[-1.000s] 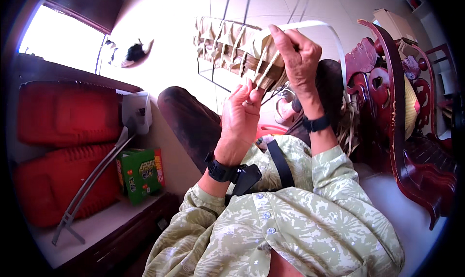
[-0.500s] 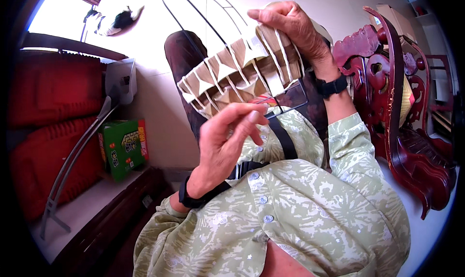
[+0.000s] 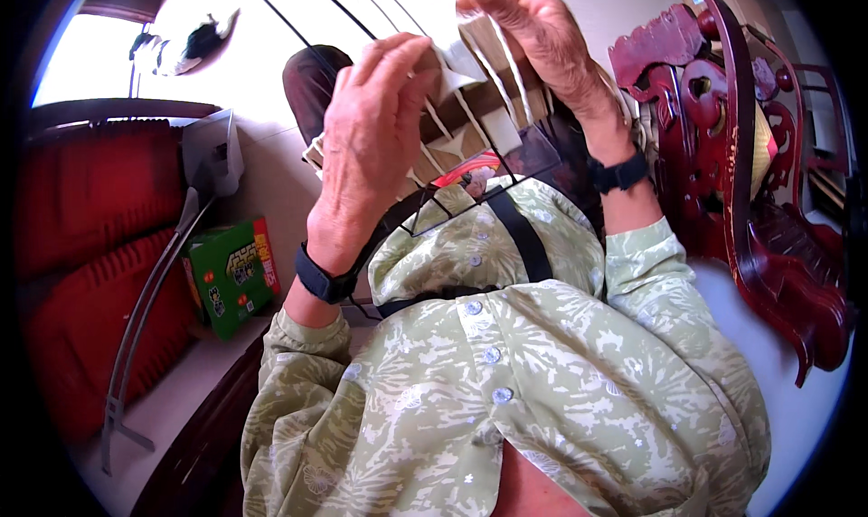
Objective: The person weaves a basket by threading strips of material through a wire frame, pulling the strips tight, and folding them over the edges.
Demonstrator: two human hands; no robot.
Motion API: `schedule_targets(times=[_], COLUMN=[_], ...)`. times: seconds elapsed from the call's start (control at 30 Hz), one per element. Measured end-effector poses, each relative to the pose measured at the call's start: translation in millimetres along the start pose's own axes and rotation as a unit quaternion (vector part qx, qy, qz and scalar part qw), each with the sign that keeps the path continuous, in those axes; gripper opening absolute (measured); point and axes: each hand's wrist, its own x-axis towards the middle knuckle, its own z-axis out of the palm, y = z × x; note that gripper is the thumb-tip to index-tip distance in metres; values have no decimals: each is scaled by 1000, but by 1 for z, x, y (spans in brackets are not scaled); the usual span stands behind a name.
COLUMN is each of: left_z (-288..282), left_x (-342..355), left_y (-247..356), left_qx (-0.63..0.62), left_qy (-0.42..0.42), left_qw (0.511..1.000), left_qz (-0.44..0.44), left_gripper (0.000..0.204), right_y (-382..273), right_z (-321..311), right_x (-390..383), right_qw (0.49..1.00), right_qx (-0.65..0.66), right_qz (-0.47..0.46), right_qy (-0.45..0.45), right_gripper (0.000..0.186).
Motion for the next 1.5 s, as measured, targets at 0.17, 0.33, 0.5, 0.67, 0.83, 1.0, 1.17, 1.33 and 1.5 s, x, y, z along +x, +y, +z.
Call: schedule_targets(times=[0.17, 0.33, 0.5, 0.67, 0.83, 1.0, 1.17, 1.33, 1.5], left_z=[1, 0, -9, 2, 13, 15, 16, 17, 18], left_x=[8, 7, -8, -45, -47, -46, -43, -41, -34], left_y=[-1, 2, 33, 75, 79, 74, 67, 70, 76], left_qx=[-66, -40, 62, -309, -401, -493, -537, -525, -494], left_qy=[2, 17, 140, -16, -53, -30, -46, -29, -15], left_qw=[997, 999, 988, 919, 850, 794, 752, 758, 766], left_qz=[-45, -30, 36, -243, -337, -354, -379, -386, -411], left_gripper=[26, 24, 25, 20, 30, 29, 31, 27, 23], right_y=[-20, -48, -42, -39, -43, -43, -49, -48, -54], right_z=[-8, 30, 48, 49, 43, 31, 21, 9, 5], right_x=[-90, -147, -147, -142, -138, -132, -122, -113, -106], right_qw=[945, 956, 968, 973, 959, 943, 946, 931, 945], right_qx=[-99, -221, -105, 11, 148, 230, 216, 250, 200], right_qz=[-94, 20, 82, 127, 173, 215, 227, 263, 260], right_qy=[297, 193, 211, 193, 169, 112, 87, 27, -10], right_gripper=[12, 17, 25, 31, 29, 23, 21, 18, 16])
